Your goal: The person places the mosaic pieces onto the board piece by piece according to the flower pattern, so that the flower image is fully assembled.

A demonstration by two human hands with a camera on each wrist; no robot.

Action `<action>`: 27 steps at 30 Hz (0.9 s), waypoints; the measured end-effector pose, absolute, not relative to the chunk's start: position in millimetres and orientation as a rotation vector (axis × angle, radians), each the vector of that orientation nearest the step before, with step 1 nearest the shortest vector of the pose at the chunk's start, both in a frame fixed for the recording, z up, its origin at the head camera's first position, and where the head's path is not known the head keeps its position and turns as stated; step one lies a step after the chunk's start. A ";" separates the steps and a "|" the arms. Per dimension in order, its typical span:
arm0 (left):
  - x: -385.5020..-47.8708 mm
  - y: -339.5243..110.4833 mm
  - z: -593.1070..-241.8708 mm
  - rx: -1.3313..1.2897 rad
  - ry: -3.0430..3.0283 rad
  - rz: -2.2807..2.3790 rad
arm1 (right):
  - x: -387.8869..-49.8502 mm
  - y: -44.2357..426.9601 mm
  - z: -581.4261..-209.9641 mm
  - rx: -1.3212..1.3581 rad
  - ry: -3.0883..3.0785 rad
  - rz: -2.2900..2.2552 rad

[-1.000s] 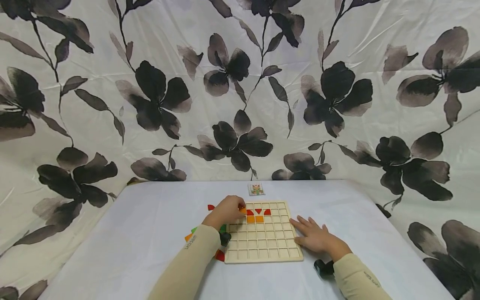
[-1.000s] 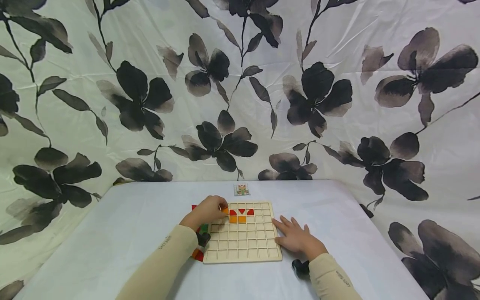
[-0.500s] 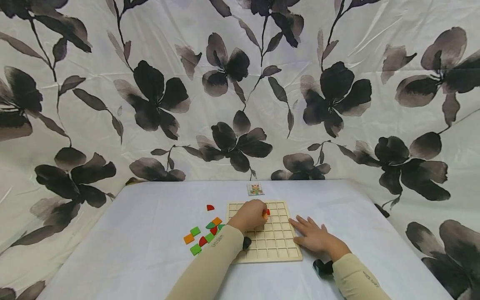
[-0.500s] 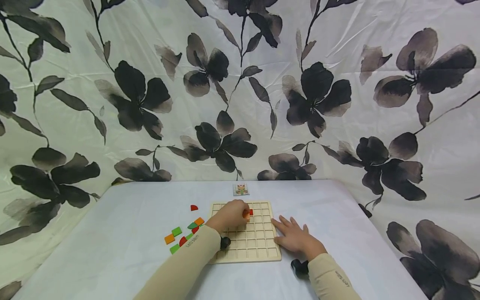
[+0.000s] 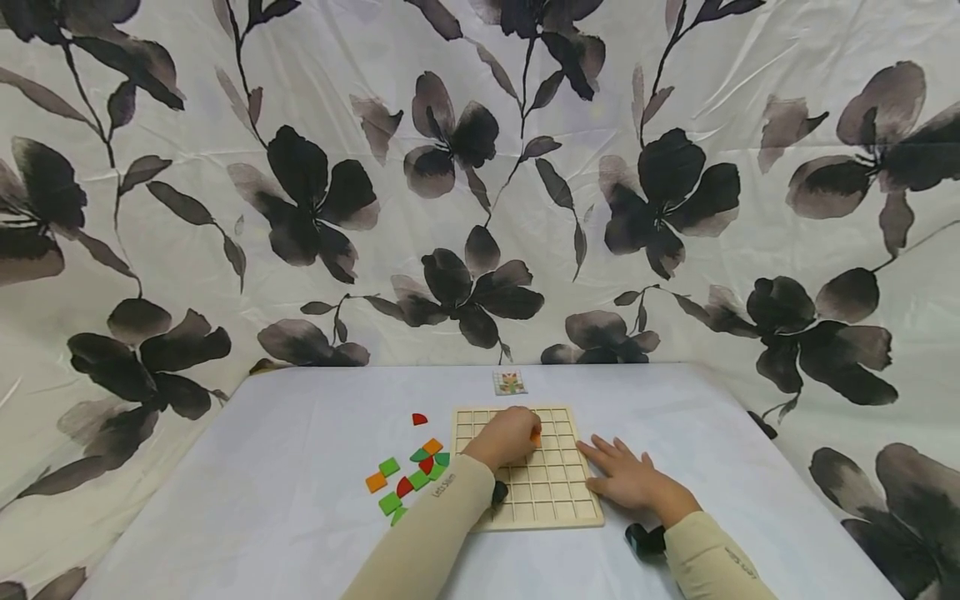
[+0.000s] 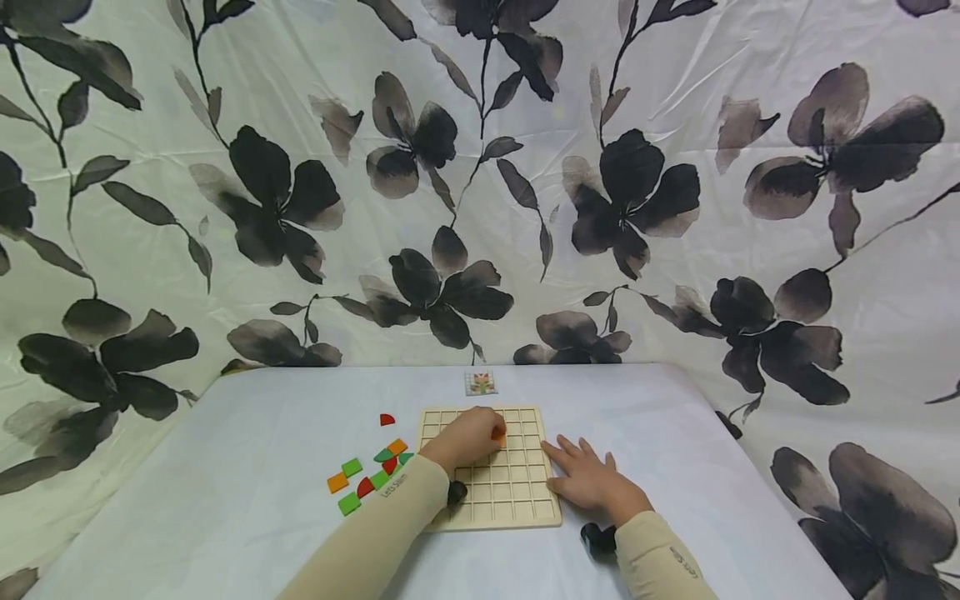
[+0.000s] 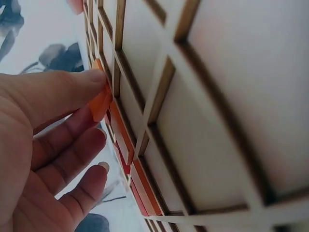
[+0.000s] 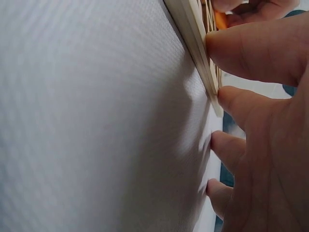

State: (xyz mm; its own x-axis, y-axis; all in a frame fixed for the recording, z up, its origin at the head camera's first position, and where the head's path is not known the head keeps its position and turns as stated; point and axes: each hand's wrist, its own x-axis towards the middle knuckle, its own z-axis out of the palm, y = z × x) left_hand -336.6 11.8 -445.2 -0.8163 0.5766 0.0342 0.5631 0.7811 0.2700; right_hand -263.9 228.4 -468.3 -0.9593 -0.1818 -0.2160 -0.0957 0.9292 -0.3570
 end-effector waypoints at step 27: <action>-335.5 -73.3 -425.0 0.652 2.980 0.444 | -261.1 228.2 -466.3 -0.222 2.831 -0.516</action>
